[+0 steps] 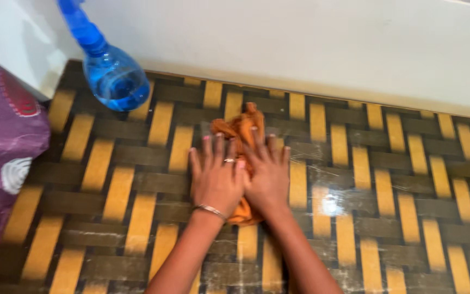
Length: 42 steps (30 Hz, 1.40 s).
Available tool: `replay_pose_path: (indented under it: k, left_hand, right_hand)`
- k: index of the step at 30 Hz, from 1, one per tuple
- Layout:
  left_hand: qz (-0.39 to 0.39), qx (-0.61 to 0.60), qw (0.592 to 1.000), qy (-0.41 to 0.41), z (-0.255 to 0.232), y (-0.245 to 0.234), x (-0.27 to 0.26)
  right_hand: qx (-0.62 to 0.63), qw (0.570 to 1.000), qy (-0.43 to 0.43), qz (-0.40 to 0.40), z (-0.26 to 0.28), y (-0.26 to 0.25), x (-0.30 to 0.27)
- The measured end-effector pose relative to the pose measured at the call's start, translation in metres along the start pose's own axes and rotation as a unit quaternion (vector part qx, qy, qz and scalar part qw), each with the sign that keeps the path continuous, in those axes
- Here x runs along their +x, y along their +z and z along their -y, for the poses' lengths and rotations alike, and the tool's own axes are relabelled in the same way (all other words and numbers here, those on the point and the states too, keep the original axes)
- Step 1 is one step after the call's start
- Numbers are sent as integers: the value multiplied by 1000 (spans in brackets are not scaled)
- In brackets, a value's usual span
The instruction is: The person wipes a patterned surface with an orange cloth, moving the cloth in circular and sweeping motions over the area. The person then sprays a liquid from a blue bottle onto the surface and continues wiping it with the cloth.
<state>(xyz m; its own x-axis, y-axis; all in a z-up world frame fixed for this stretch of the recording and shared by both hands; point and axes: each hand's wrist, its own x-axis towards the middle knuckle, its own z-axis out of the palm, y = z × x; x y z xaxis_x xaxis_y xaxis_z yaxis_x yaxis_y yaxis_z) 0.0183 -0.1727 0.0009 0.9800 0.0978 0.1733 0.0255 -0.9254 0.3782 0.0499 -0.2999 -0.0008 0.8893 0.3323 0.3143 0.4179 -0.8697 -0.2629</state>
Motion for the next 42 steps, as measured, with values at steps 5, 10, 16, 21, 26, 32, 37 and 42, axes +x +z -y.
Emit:
replay_pose_path:
  k: [5,10,16,21,26,32,37,42]
  left_hand:
    - [115,-26,992,47,-93,26,21]
    - [81,30,995,45,-112,35,18]
    - [88,40,994,46,-112,32,18]
    - [113,41,992,38,-113,30,21]
    - [50,21,998,42,-112,34,21]
    - [22,17,999,47,-110,42,21]
    - [51,17,998,22,-112,41,22]
    - [51,29,998,10,-115,40,24]
  right_hand:
    - [-74,989,131,-18,-110,-25,-25]
    - [-99,962,255,-19,-197,-67,-75]
    - [-93,950,297,-38,-215,-81,-94]
    - [15,980,188,-66,-146,-43,-56]
    - [20,993,107,-43,-102,-35,-19]
    - [-15,995,100,-21,-134,-47,-2]
    - [-68,983,170,6,-208,-58,6]
    - [-29,961,274,-35,-322,-82,-33]
